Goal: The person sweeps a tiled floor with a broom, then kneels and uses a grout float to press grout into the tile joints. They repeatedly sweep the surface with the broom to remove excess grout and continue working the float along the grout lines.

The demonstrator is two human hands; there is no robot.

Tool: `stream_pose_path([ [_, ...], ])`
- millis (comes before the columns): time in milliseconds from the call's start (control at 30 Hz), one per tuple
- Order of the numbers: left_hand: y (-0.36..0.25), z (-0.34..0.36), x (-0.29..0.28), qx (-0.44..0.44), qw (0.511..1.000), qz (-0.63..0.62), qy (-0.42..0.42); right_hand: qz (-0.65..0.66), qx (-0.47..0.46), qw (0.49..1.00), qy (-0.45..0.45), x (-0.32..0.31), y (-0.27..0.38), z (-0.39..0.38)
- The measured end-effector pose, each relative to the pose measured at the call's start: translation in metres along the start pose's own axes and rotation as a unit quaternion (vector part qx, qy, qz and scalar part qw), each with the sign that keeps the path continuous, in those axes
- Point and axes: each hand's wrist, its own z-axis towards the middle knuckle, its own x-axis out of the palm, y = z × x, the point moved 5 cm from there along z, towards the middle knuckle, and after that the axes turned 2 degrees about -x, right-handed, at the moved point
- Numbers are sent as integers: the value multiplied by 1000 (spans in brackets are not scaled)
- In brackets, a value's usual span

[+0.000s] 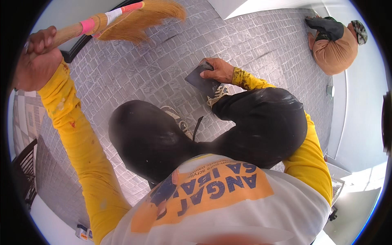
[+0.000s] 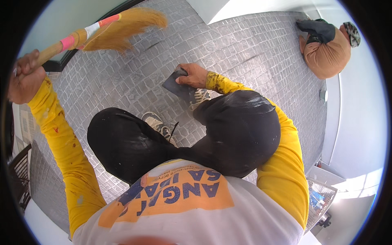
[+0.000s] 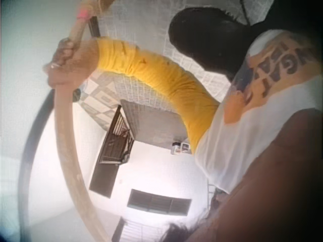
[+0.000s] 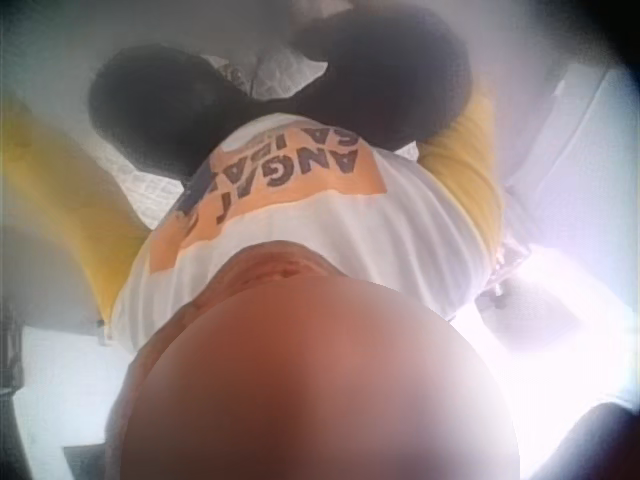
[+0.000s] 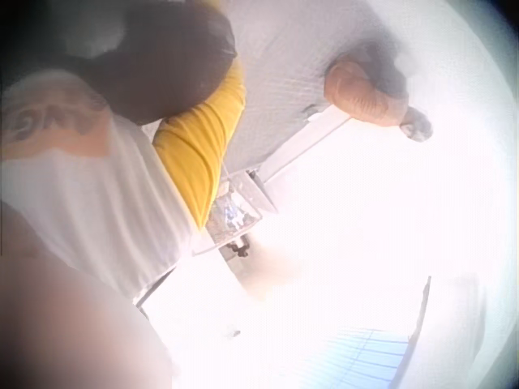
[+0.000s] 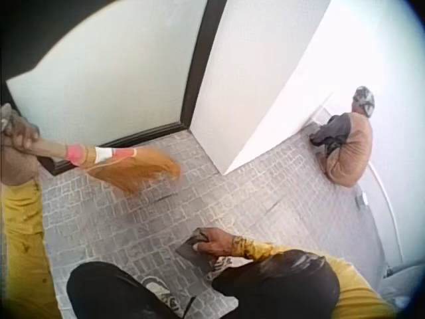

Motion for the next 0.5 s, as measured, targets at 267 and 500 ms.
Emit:
stream_pose_path([
  [267,140,-52,149,-249,951,-151,-106,120,150,976,98,26,-26,-99],
  [500,64,-43,128,-278,951,-127,-40,162,133,961,182,51,-39,-77],
])
